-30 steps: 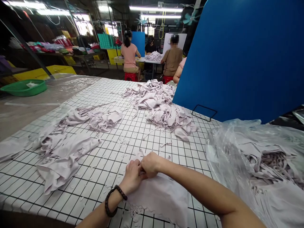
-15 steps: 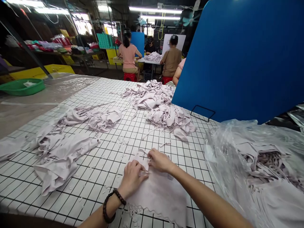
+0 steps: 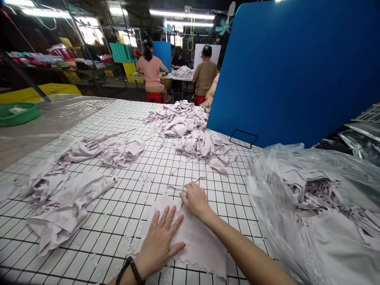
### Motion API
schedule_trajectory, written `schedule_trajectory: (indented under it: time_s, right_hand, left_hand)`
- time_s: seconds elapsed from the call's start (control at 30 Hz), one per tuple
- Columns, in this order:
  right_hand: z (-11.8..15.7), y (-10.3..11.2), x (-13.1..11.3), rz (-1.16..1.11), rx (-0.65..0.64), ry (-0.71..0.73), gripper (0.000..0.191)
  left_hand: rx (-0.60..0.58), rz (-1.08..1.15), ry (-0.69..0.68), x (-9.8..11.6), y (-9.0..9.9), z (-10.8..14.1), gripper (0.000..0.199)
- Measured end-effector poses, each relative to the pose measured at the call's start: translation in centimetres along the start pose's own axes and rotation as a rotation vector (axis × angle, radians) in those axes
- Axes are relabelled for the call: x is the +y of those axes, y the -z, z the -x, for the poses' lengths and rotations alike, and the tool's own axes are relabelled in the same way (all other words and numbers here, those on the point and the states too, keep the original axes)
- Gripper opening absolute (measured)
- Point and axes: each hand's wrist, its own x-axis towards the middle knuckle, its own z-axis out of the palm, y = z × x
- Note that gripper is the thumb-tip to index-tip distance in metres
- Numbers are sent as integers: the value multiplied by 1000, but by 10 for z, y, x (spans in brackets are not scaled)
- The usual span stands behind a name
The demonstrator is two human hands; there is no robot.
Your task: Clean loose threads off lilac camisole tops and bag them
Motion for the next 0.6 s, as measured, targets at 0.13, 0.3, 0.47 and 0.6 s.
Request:
schedule_trajectory:
  time_s: [0.13, 0.3, 0.47, 0.6]
  right_hand:
    - [-47, -15, -17, -274, -177, -190, 4]
    - [-69, -13, -17, -581, -379, -230, 12]
    - [-75, -14, -19, -863, -373, -200, 27]
    - [-71, -1, -2, -756, -300, -198, 38]
  left_hand:
    - [-46, 42, 24, 2, 4, 1, 73]
    - [-54, 63, 38, 4, 8, 1, 73]
    - [-20, 38, 33, 3, 8, 2, 75]
    - [19, -8, 39, 2, 4, 4, 76]
